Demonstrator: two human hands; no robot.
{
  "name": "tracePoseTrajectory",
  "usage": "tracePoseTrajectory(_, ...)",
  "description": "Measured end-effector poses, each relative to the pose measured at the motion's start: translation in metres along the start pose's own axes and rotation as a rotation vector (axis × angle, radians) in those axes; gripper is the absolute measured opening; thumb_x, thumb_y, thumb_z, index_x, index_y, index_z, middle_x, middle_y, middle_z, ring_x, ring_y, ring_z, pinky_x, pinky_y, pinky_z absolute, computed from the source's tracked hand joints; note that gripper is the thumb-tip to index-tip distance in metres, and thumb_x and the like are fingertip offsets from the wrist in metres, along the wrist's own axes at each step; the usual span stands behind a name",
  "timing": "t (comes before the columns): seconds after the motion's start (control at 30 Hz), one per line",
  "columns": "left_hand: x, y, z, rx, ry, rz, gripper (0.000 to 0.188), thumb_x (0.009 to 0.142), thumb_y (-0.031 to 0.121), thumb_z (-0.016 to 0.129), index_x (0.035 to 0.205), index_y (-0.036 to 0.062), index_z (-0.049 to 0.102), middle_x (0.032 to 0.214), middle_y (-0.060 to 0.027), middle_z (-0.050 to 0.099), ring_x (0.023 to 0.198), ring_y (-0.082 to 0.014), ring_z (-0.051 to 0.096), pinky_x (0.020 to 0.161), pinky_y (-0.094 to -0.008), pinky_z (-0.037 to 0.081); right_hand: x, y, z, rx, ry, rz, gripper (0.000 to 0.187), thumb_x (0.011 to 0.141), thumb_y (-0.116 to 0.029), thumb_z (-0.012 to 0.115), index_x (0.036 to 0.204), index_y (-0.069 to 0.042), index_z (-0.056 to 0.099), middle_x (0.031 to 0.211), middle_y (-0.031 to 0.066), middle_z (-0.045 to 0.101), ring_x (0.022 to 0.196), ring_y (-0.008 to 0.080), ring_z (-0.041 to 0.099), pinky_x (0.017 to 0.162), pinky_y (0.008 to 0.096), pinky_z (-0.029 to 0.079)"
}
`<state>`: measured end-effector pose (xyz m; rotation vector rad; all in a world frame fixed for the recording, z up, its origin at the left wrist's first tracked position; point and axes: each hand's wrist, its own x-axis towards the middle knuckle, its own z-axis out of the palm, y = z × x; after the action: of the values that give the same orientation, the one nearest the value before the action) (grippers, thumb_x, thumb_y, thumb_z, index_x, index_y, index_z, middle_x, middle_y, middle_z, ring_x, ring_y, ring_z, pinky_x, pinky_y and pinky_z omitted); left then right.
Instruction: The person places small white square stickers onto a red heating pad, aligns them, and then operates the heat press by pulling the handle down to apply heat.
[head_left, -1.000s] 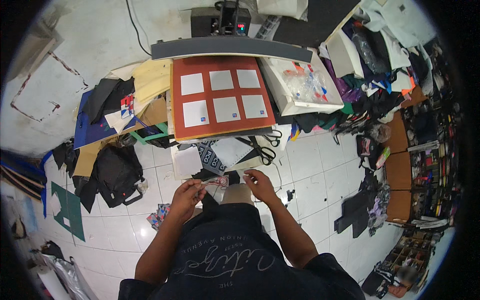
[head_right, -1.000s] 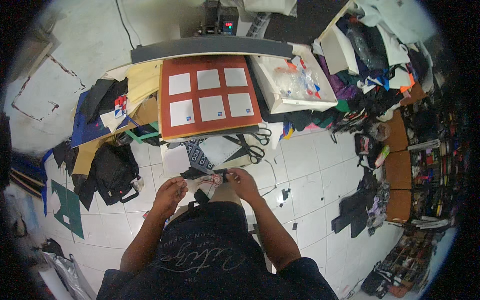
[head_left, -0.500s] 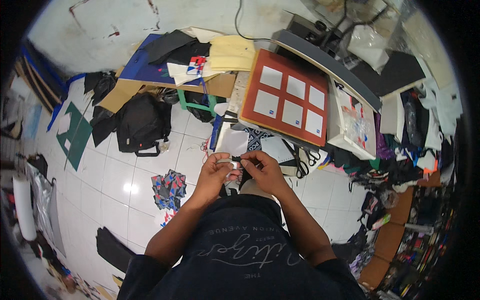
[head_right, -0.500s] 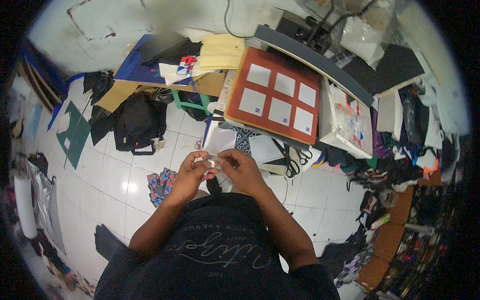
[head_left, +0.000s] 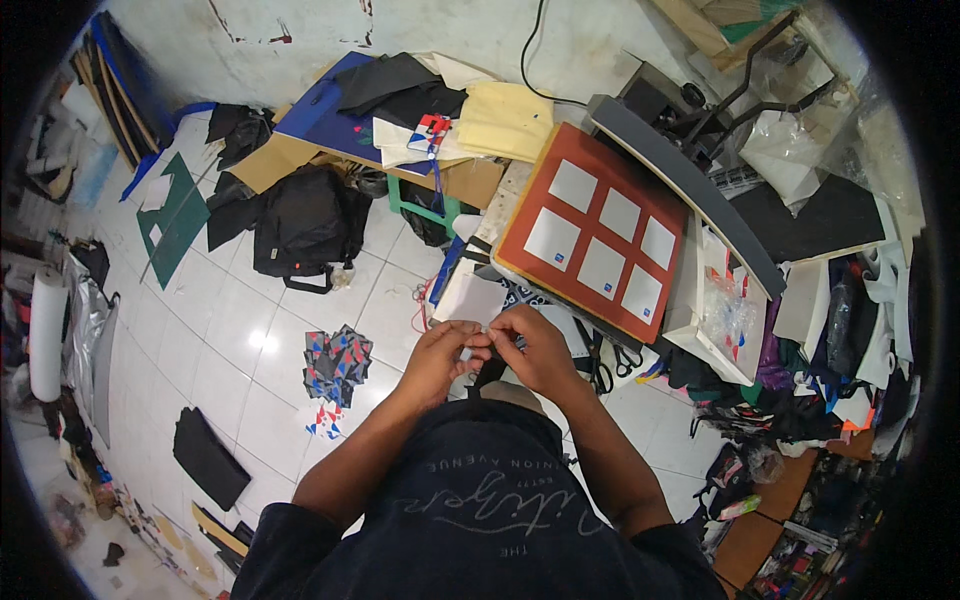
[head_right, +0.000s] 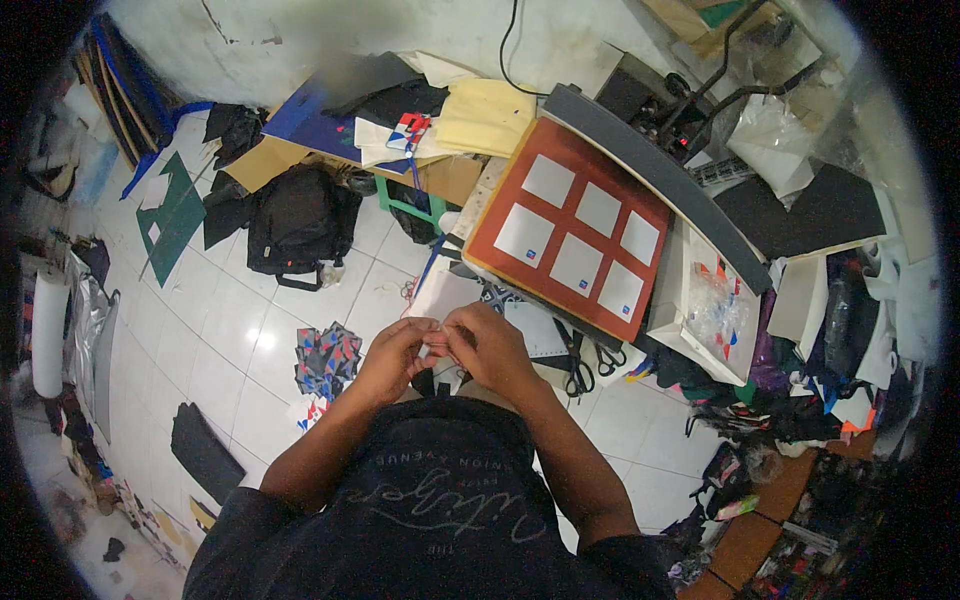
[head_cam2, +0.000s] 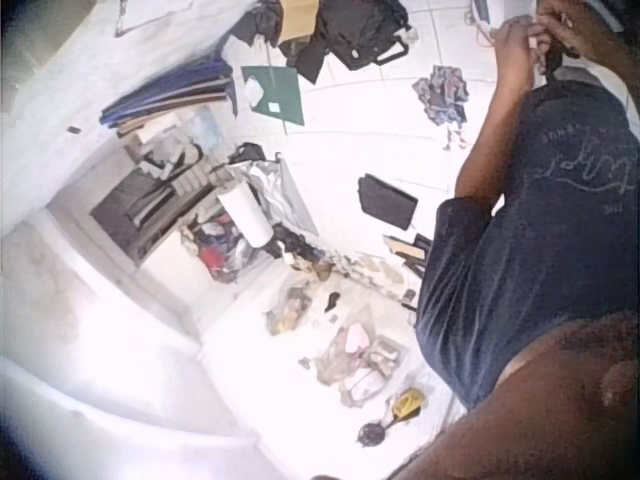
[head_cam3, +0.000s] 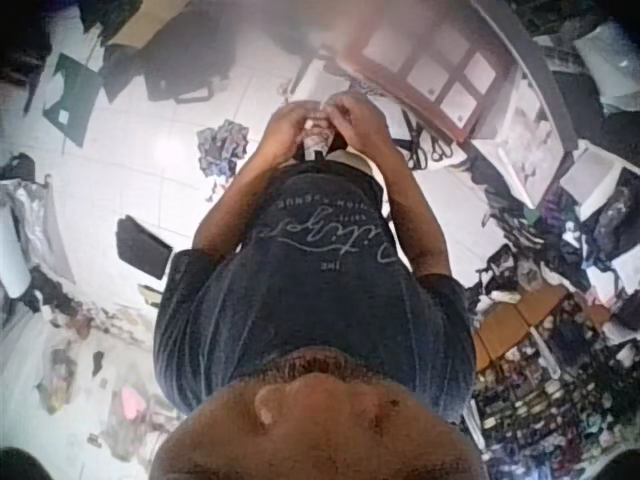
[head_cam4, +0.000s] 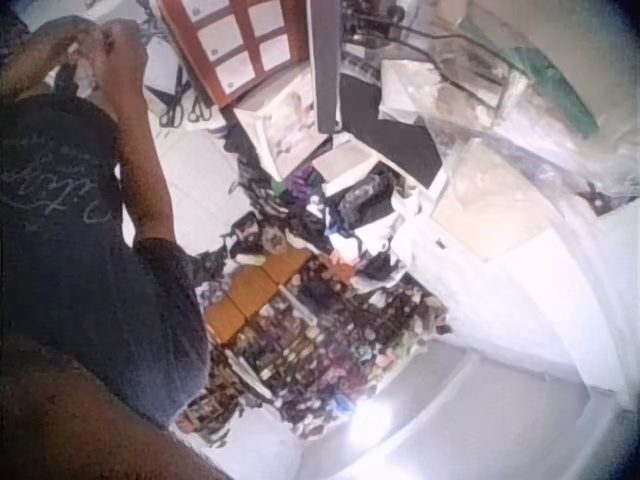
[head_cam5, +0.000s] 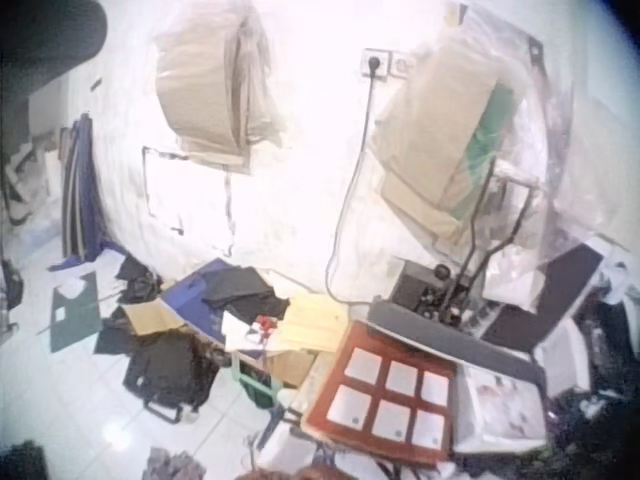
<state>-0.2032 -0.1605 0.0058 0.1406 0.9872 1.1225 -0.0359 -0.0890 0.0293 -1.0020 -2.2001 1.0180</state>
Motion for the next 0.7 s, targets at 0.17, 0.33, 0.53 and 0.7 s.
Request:
tracePoseTrajectory(0.17, 0.018, -0.012, 0.023, 0.0, -0.004, 0.015, 0.015, 0.094, 0.017, 0.054, 0.1, 0.0045, 0.059, 0.09, -0.0056, 0.064, 0.076, -0.0125, 0.059, 0.063, -0.0218, 0.045, -0.006, 0.031, -0.026, -0.114, 0.054, -0.215, 0.013, 0.082, -0.009, 0.066, 0.095, -0.007, 0.064, 0.091, 0.0088, 0.063, 0.08, 0.0262, 0.063, 0.067, 0.0366, 0.051)
tracePoseTrajectory(0.33, 0.034, -0.018, 0.058, 0.137, 0.013, 0.079, 0.013, 0.094, 0.015, 0.055, 0.098, 0.0043, 0.059, 0.086, -0.004, 0.064, 0.073, -0.01, 0.058, 0.062, -0.0209, 0.043, -0.011, 0.056, -0.049, -0.085, 0.191, -0.345, 0.017, 0.077, -0.004, 0.07, 0.093, -0.006, 0.066, 0.09, 0.0088, 0.064, 0.077, 0.0251, 0.064, 0.065, 0.0348, 0.053)
tracePoseTrajectory(0.53, 0.05, -0.033, 0.085, 0.341, 0.079, 0.17, 0.01, 0.093, 0.012, 0.056, 0.095, 0.0026, 0.06, 0.081, -0.0013, 0.062, 0.07, -0.0066, 0.056, 0.062, -0.0199, 0.042, -0.019, 0.069, -0.078, 0.287, 0.096, 0.167, 0.013, 0.081, -0.009, 0.069, 0.092, -0.002, 0.067, 0.09, 0.0102, 0.066, 0.074, 0.0226, 0.063, 0.064, 0.0321, 0.051)
tracePoseTrajectory(0.7, 0.059, -0.038, 0.098, 0.58, 0.064, 0.201, 0.011, 0.093, 0.012, 0.057, 0.092, 0.0012, 0.06, 0.076, -0.0007, 0.061, 0.07, -0.0069, 0.056, 0.063, -0.0215, 0.044, -0.005, 0.092, -0.101, 0.176, -0.113, 0.049, 0.014, 0.084, -0.013, 0.068, 0.094, -0.003, 0.066, 0.087, 0.0093, 0.064, 0.076, 0.0218, 0.062, 0.065, 0.0322, 0.048)
